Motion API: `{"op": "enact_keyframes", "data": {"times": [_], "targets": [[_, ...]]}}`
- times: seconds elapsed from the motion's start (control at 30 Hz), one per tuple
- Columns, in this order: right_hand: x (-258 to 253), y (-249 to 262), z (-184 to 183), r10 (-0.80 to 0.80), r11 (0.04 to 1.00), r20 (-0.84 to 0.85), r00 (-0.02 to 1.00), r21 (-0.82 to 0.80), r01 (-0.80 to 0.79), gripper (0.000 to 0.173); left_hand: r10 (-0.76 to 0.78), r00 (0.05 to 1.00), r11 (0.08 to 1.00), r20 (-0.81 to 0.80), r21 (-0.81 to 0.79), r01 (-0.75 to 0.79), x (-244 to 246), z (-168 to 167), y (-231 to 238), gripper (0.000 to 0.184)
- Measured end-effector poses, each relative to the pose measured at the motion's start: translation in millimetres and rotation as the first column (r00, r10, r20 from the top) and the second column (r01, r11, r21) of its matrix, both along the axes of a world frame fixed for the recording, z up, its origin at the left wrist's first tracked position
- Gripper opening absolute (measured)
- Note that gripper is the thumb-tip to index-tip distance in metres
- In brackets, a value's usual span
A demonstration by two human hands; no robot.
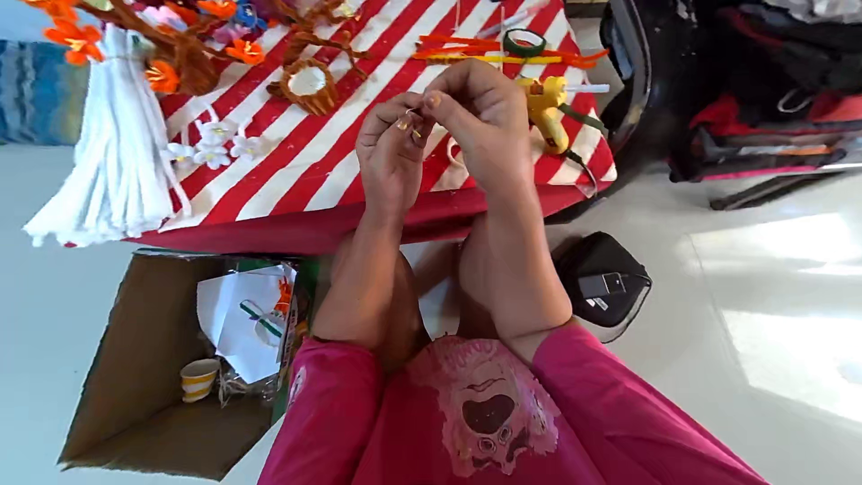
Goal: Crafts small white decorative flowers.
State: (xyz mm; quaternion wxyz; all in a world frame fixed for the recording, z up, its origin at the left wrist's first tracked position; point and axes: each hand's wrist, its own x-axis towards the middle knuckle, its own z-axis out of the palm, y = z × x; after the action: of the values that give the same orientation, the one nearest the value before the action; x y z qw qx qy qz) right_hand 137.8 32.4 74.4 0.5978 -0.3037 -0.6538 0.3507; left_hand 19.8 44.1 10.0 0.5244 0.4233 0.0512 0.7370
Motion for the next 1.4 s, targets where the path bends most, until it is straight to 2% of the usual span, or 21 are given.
{"op": "enact_keyframes", "data": {"times": [0.1,0.23,0.37,0.5,0.67,0.8,0.87,1.03,1.2,1.4], "targets": [[-17,5,-15,-0.085,0.996,0.004,0.996,0.026,0.085,0.011,0.027,1.000,0.999,0.000,-0.025,-0.027,-10,0,4,0.024],[1,8,-40,-0.110,0.982,0.139,0.984,0.169,0.086,0.015,-0.048,0.993,0.996,-0.110,-0.084,0.039,-13,-2,2,0.026],[16,3,-36,-0.123,0.972,0.242,0.962,0.224,0.068,0.011,-0.131,0.976,0.989,-0.174,-0.091,0.117,-14,-3,-9,0.026],[20,3,-37,-0.140,0.966,0.325,0.935,0.253,0.057,0.011,-0.138,0.966,0.989,-0.218,-0.077,0.124,-12,-4,-15,0.024],[25,2,-35,-0.081,0.978,0.303,0.949,0.209,0.017,0.010,-0.139,0.962,0.987,-0.236,-0.106,0.117,-6,-3,-14,0.023],[31,5,-35,0.008,0.999,0.226,0.974,0.030,-0.015,0.007,-0.128,0.939,0.989,-0.318,-0.117,0.095,-4,-3,-10,0.023],[32,6,-36,0.045,0.998,0.162,0.986,-0.039,-0.039,0.006,-0.157,0.931,0.978,-0.328,-0.181,0.102,-3,-1,-11,0.022],[31,9,-40,0.080,0.987,0.039,0.996,-0.140,-0.074,0.007,-0.295,0.934,0.898,-0.203,-0.392,0.199,-4,3,-15,0.025],[32,11,-42,0.123,0.966,-0.060,0.991,-0.223,-0.133,0.010,-0.319,0.934,0.871,-0.163,-0.439,0.221,-3,5,-17,0.024],[30,14,-46,0.173,0.955,-0.161,0.972,-0.214,-0.205,0.011,-0.396,0.915,0.808,-0.072,-0.501,0.311,-7,5,-17,0.028]]}}
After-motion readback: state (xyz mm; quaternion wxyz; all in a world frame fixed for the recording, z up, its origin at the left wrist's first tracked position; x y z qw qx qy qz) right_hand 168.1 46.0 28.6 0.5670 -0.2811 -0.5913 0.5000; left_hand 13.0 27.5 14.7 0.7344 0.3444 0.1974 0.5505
